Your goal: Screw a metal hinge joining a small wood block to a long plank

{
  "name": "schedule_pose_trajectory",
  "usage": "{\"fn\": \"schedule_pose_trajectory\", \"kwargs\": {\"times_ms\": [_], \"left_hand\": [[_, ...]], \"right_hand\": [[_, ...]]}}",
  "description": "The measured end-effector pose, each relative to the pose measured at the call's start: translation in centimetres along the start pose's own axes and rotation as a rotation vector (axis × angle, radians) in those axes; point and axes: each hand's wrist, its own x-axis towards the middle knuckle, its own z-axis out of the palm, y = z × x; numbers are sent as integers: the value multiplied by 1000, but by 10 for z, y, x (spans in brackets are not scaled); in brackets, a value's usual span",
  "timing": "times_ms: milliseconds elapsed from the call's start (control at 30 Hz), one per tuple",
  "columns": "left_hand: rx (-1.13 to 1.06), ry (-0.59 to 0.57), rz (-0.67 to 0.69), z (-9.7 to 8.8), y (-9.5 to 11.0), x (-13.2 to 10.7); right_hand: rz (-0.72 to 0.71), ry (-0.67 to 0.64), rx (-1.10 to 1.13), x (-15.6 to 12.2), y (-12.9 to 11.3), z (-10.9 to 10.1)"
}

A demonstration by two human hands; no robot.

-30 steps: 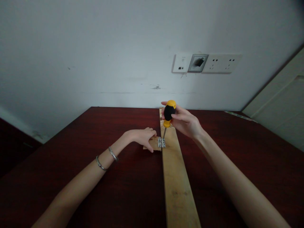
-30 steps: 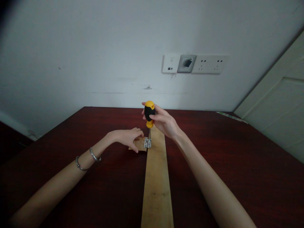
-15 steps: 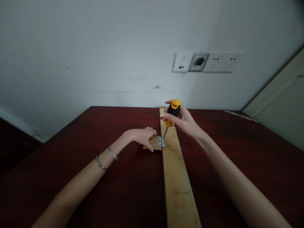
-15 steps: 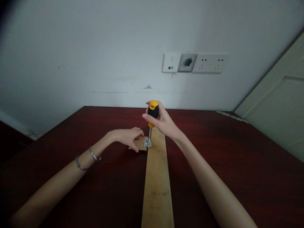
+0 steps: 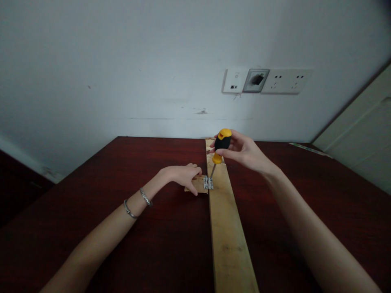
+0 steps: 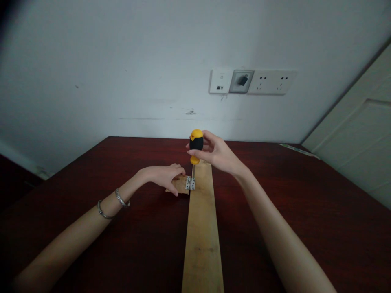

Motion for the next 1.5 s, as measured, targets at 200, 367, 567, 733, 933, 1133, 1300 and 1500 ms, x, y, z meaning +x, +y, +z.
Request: {"fn": "schedule_pose_trajectory", "kwargs": {"times_ms": [200, 367, 567, 733, 933, 1133, 1300, 1500], "left_hand": [[-4, -7, -9, -1, 2, -2], [3, 1, -4, 0, 1, -1], [3, 0, 2, 1, 0, 0], [12, 15, 14, 1, -1, 1], [30, 13, 16, 3, -2, 1], [20, -2, 6, 1, -1, 0], [17, 10, 11, 1, -1, 1], [28, 6, 12, 2, -2, 2]], "right_hand": [[-113, 147, -192, 4, 5, 6], [-137, 115, -189, 2, -1, 10], [-66, -55, -41, -4, -10, 4], [-45, -99, 6, -3, -7, -1], [-164, 110, -299, 2, 4, -1], [-242, 209, -441, 1, 6, 6], [-255, 169, -389, -2, 0, 7], [-237, 152, -214, -2, -1, 8]]}}
